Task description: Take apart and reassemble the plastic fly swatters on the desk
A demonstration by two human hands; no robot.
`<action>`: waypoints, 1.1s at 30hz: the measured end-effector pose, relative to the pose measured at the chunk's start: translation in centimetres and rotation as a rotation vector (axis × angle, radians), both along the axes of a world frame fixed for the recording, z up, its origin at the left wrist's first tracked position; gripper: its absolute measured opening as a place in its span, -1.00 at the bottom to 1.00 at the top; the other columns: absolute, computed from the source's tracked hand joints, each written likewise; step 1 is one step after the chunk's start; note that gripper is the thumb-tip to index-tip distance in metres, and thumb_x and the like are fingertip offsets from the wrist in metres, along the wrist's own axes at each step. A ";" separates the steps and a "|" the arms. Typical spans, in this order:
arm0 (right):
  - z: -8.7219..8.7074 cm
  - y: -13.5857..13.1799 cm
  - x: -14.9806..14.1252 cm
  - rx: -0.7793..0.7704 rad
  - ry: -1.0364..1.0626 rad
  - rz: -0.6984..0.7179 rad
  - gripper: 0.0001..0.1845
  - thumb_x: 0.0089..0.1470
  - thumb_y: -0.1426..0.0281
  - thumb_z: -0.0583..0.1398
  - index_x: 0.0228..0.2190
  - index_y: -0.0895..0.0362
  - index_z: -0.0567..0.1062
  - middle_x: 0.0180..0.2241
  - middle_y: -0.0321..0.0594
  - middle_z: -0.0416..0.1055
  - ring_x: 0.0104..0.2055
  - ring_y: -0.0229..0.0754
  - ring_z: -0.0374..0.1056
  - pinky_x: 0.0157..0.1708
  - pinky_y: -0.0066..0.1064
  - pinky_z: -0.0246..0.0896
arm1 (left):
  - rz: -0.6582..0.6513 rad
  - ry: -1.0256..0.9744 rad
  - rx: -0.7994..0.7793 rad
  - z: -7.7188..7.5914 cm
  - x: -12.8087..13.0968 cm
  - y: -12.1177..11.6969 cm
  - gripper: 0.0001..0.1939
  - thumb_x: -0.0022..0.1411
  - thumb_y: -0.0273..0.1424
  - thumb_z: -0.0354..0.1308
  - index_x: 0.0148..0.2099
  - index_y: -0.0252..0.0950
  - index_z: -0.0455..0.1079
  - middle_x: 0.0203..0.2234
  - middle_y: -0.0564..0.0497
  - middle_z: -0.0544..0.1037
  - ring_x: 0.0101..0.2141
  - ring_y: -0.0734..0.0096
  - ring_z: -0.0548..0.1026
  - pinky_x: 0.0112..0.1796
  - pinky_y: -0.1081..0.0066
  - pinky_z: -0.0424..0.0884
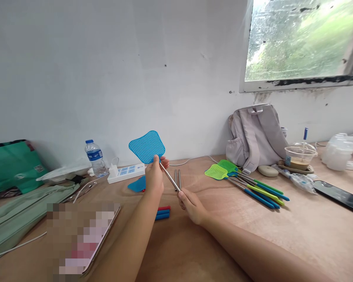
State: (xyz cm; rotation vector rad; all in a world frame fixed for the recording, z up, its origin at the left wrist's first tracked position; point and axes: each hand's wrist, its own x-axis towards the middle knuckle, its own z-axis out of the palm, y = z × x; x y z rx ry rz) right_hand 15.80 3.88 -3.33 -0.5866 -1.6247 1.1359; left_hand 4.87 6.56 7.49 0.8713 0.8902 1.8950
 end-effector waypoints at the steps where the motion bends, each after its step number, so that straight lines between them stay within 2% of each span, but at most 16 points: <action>1: 0.0 0.0 0.0 0.000 0.001 0.005 -0.59 0.10 0.09 -0.07 -0.62 0.09 0.06 -0.67 -0.44 -0.05 -0.64 -0.38 -0.13 -0.65 -0.50 -0.17 | 0.004 -0.010 0.003 0.1 -0.1 0.0 -0.73 0.14 -0.29 0.01 -0.44 -0.39 0.34 -0.55 0.01 0.45 -0.51 0.51 0.43 -0.37 0.42 0.36; 13: 0.2 -0.4 -0.1 0.008 -0.019 0.018 -0.58 0.10 0.08 -0.10 -0.62 0.09 0.06 -0.67 -0.44 -0.06 -0.64 -0.37 -0.13 -0.65 -0.50 -0.17 | 0.032 -0.111 -0.039 1.2 -1.1 0.1 -0.77 0.20 -0.37 -0.05 -0.44 -0.37 0.30 -0.57 0.03 0.42 -0.62 0.58 0.37 -0.49 0.48 0.33; 15: 0.2 -0.4 -0.1 0.010 -0.031 0.017 -0.58 0.10 0.07 -0.10 -0.62 0.09 0.05 -0.66 -0.43 -0.06 -0.63 -0.37 -0.12 -0.65 -0.50 -0.17 | 0.001 -0.170 -0.035 1.3 -1.3 0.1 -0.76 0.21 -0.41 -0.07 -0.47 -0.37 0.27 -0.60 0.05 0.39 -0.68 0.63 0.30 -0.57 0.52 0.29; 18: 0.1 -0.5 -0.1 0.029 -0.078 0.001 -0.57 0.11 0.07 -0.13 -0.62 0.09 0.06 -0.66 -0.42 -0.05 -0.63 -0.37 -0.11 -0.64 -0.50 -0.16 | -0.060 -0.227 -0.004 1.4 -1.3 0.1 -0.71 0.24 -0.44 -0.11 -0.52 -0.37 0.21 -0.67 0.12 0.30 -0.77 0.73 0.09 -0.70 0.59 0.11; 21: -0.1 -0.8 -0.2 0.073 -0.166 -0.034 -0.56 0.12 0.08 -0.16 -0.62 0.10 0.07 -0.66 -0.41 -0.02 -0.61 -0.36 -0.08 -0.61 -0.49 -0.14 | -0.048 -0.211 0.027 1.2 -1.1 0.2 -0.68 0.25 -0.41 -0.11 -0.55 -0.37 0.19 -0.75 0.19 0.16 -0.79 0.74 -0.03 -0.75 0.62 -0.03; 27: -0.1 -1.3 0.0 0.151 -0.270 -0.091 -0.57 0.14 0.09 -0.19 -0.61 0.10 0.06 -0.65 -0.40 0.02 -0.59 -0.34 -0.03 -0.57 -0.49 -0.12 | -0.052 -0.198 0.093 0.7 -0.6 0.2 -0.69 0.20 -0.31 -0.02 -0.54 -0.35 0.20 -0.78 0.26 -0.03 -0.79 0.73 -0.09 -0.75 0.62 -0.08; 33: 0.1 -1.2 0.4 0.154 -0.270 -0.105 -0.57 0.14 0.10 -0.18 -0.61 0.10 0.06 -0.66 -0.39 0.04 -0.60 -0.34 -0.02 -0.58 -0.48 -0.12 | -0.109 -0.170 0.094 0.8 -0.8 0.0 -0.67 0.20 -0.22 -0.05 -0.53 -0.30 0.13 -0.79 0.27 -0.10 -0.79 0.71 -0.12 -0.75 0.61 -0.10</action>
